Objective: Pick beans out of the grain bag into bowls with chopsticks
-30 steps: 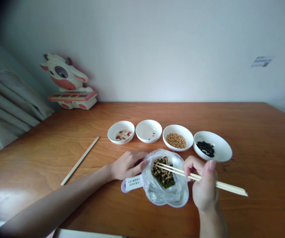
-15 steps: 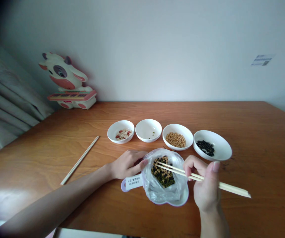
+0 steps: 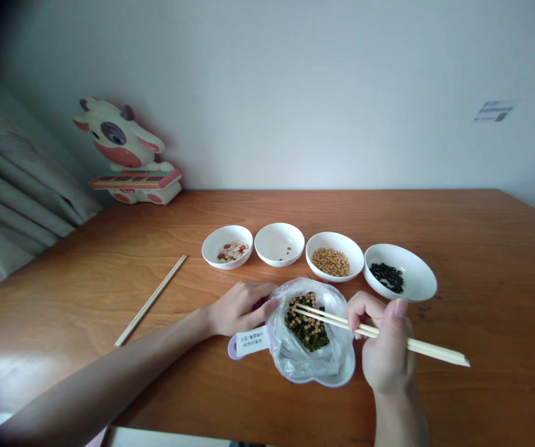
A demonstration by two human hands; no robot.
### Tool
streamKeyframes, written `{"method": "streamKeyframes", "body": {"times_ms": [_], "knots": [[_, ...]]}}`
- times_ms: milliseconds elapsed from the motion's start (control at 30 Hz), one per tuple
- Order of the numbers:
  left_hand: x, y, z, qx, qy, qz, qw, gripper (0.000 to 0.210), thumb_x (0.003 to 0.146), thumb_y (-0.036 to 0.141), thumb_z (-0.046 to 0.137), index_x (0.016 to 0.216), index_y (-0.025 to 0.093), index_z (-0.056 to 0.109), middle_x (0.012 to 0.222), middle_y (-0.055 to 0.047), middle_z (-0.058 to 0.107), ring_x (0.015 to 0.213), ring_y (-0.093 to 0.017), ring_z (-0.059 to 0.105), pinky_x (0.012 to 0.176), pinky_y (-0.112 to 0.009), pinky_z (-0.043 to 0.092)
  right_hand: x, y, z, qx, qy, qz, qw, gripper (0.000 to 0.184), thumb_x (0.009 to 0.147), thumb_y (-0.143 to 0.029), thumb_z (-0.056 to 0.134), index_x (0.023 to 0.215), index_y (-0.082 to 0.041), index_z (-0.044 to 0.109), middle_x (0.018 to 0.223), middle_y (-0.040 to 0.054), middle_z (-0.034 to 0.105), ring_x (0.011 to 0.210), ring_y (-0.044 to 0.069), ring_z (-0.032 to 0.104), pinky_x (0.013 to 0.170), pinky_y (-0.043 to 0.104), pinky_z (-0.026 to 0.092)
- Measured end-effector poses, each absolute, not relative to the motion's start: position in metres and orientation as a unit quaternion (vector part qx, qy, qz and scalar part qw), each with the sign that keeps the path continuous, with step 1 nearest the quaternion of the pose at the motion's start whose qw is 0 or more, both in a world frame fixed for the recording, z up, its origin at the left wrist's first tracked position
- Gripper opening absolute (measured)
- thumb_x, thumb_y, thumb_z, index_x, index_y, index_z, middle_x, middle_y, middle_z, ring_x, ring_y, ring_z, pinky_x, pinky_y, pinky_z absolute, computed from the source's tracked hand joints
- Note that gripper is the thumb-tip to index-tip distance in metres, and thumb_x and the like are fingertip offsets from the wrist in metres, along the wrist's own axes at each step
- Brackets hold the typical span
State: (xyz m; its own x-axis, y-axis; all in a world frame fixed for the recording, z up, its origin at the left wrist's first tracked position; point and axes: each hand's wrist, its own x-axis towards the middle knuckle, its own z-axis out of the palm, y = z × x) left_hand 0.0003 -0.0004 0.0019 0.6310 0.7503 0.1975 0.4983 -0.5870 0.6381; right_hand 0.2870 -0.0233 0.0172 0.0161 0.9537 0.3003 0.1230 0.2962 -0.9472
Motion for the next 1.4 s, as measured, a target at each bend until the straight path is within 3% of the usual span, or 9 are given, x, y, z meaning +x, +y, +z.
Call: {"method": "streamKeyframes", "body": {"times_ms": [333, 567, 700, 933, 1400], "knots": [[0.000, 0.000, 0.001, 0.859, 0.365, 0.233, 0.274, 0.040, 0.112, 0.046, 0.037, 0.104, 0.017, 0.063, 0.089, -0.007, 0.070, 0.075, -0.016, 0.062, 0.070, -0.027, 0.046, 0.293, -0.023, 0.026, -0.394, -0.523, 0.380, 0.654, 0.082, 0.103, -0.071, 0.015, 0.051, -0.024, 0.057, 0.048, 0.0047, 0.044, 0.053, 0.020, 0.045, 0.059, 0.038, 0.034], [0.000, -0.001, 0.002, 0.859, 0.365, 0.233, 0.273, 0.039, 0.112, 0.045, 0.037, 0.108, 0.017, 0.064, 0.093, -0.007, 0.071, 0.077, -0.017, 0.064, 0.072, -0.027, 0.047, 0.305, -0.024, 0.016, -0.421, -0.442, 0.216, 0.762, 0.072, 0.103, -0.068, 0.022, 0.056, -0.027, 0.058, 0.047, 0.0052, 0.043, 0.051, 0.026, 0.047, 0.059, 0.042, 0.029], [0.000, -0.001, 0.002, 0.858, 0.365, 0.230, 0.278, 0.038, 0.112, 0.045, 0.037, 0.107, 0.017, 0.063, 0.092, -0.007, 0.071, 0.078, -0.017, 0.064, 0.073, -0.028, 0.048, 0.309, -0.022, 0.012, -0.432, -0.386, 0.187, 0.793, 0.068, 0.103, -0.068, 0.024, 0.059, -0.027, 0.056, 0.048, 0.0049, 0.041, 0.052, 0.026, 0.048, 0.058, 0.043, 0.033], [0.000, -0.001, 0.004, 0.858, 0.363, 0.229, 0.281, 0.037, 0.112, 0.043, 0.038, 0.109, 0.017, 0.063, 0.094, -0.007, 0.071, 0.077, -0.017, 0.064, 0.072, -0.027, 0.046, 0.320, -0.016, 0.005, -0.429, -0.375, 0.142, 0.810, 0.069, 0.100, -0.071, 0.027, 0.057, -0.028, 0.060, 0.044, 0.0037, 0.041, 0.050, 0.026, 0.051, 0.057, 0.042, 0.033], [0.000, 0.000, 0.001, 0.862, 0.364, 0.229, 0.269, 0.037, 0.112, 0.044, 0.038, 0.111, 0.017, 0.064, 0.093, -0.007, 0.072, 0.078, -0.017, 0.064, 0.071, -0.027, 0.045, 0.325, -0.012, 0.008, -0.405, -0.364, 0.180, 0.819, 0.069, 0.100, -0.069, 0.030, 0.056, -0.026, 0.061, 0.042, 0.0022, 0.041, 0.046, 0.023, 0.049, 0.058, 0.041, 0.034]]}}
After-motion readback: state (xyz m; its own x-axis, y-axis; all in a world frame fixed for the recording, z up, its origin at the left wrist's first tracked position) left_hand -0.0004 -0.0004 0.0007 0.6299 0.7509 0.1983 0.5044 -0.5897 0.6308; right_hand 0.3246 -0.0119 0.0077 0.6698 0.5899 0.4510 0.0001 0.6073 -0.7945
